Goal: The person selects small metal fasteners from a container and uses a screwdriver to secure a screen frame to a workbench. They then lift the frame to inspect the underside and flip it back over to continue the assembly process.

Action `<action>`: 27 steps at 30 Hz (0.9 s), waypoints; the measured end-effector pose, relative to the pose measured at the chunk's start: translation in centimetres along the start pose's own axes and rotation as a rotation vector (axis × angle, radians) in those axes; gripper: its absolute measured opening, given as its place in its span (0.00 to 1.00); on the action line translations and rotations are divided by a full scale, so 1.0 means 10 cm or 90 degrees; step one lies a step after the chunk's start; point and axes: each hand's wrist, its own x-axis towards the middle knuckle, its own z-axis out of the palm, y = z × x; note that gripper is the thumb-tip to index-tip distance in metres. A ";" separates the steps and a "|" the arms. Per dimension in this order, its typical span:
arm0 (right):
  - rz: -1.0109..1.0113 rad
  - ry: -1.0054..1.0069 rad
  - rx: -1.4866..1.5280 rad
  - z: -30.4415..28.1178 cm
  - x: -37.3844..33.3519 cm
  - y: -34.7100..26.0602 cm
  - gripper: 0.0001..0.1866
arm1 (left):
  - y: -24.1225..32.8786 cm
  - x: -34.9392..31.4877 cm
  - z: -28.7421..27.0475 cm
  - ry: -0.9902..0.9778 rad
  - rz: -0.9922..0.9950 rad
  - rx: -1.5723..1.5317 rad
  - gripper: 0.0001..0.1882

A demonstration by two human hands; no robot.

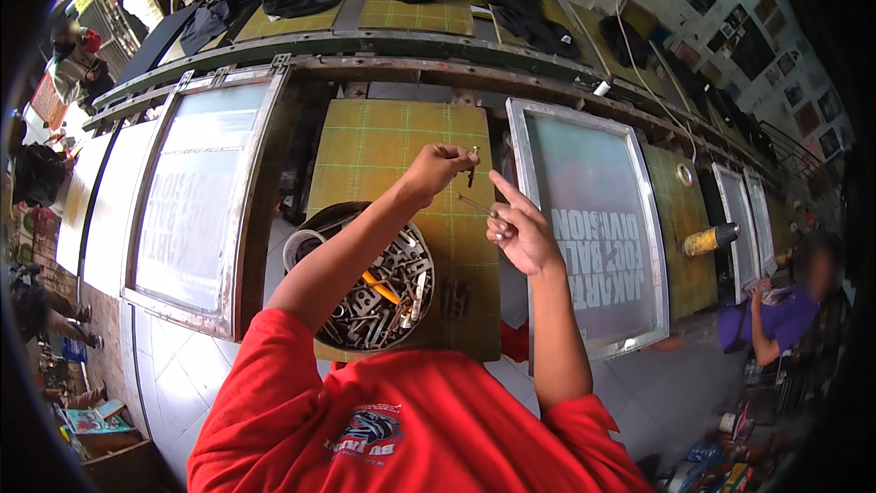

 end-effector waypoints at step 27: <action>-0.405 0.381 -0.711 -0.83 0.77 1.25 0.14 | -0.59 2.22 -0.20 0.151 -0.209 -0.033 0.06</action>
